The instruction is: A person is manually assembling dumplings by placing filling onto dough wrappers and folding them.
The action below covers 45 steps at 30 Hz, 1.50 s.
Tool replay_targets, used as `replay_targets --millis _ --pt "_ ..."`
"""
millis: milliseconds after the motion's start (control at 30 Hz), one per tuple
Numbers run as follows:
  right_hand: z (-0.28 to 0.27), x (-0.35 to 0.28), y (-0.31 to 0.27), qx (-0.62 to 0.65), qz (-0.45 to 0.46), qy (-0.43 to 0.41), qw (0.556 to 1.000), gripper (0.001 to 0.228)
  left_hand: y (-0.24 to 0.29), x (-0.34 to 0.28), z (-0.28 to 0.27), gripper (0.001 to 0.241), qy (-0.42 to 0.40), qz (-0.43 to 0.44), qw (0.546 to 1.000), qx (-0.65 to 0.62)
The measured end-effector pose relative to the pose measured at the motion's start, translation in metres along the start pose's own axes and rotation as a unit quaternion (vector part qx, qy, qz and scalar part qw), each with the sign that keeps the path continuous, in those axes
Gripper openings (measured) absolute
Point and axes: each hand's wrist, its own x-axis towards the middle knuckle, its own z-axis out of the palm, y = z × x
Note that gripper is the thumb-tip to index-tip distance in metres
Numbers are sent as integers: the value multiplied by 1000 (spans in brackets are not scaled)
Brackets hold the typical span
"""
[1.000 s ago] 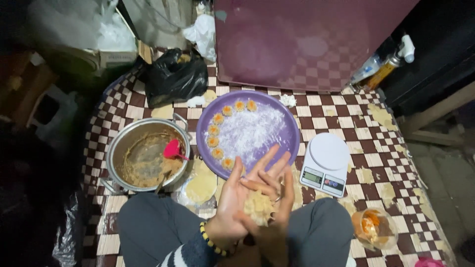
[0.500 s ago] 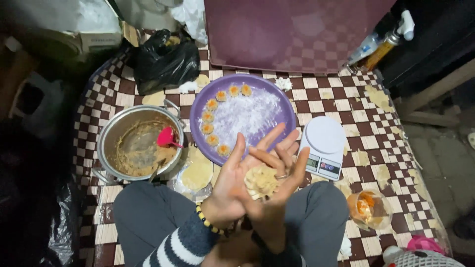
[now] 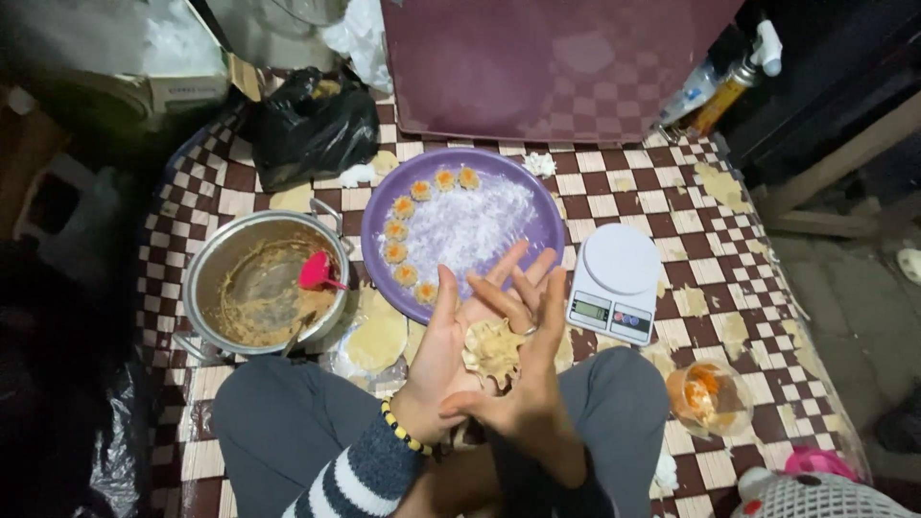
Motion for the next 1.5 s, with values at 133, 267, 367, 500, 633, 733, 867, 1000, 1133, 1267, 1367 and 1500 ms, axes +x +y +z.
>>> replay_targets --millis 133,267,367,500,633,733,867,1000,1133,1267,1367,1500 --pt "-4 -7 9 -11 -15 -8 1000 137 -4 -3 -2 79 12 -6 1000 -20" --pt "7 -9 -4 -53 16 7 998 124 -4 -15 -9 77 46 -15 997 -56" --pt "-1 -3 -1 -3 9 -49 999 140 -2 -16 -24 76 33 26 993 -107" --pt "1 -8 18 -72 -5 -64 995 148 -3 -20 -23 74 51 6 993 -103" --pt "20 -7 20 -55 -6 -16 998 137 4 -20 -42 75 46 2 992 -117" --pt "8 -13 11 -1 60 -38 997 137 18 -31 -43 77 65 25 982 -178" --pt "-37 -45 15 103 139 -82 981 113 43 -56 -45 64 98 106 981 -133" --pt "-137 -85 72 -190 126 -65 971 38 65 -78 -52 74 115 125 978 -121" --pt "-267 -101 118 -261 305 151 903 31 77 -90 -52 76 127 187 964 -140" --pt "-368 -150 232 -508 340 9 791 23 71 -91 -44 63 107 228 955 -157" --pt "-367 -161 272 -590 435 -109 671 31 69 -94 -52 58 137 229 954 -140" --pt "-363 -188 318 -660 432 -164 592 27 66 -98 -63 61 147 218 956 -126"
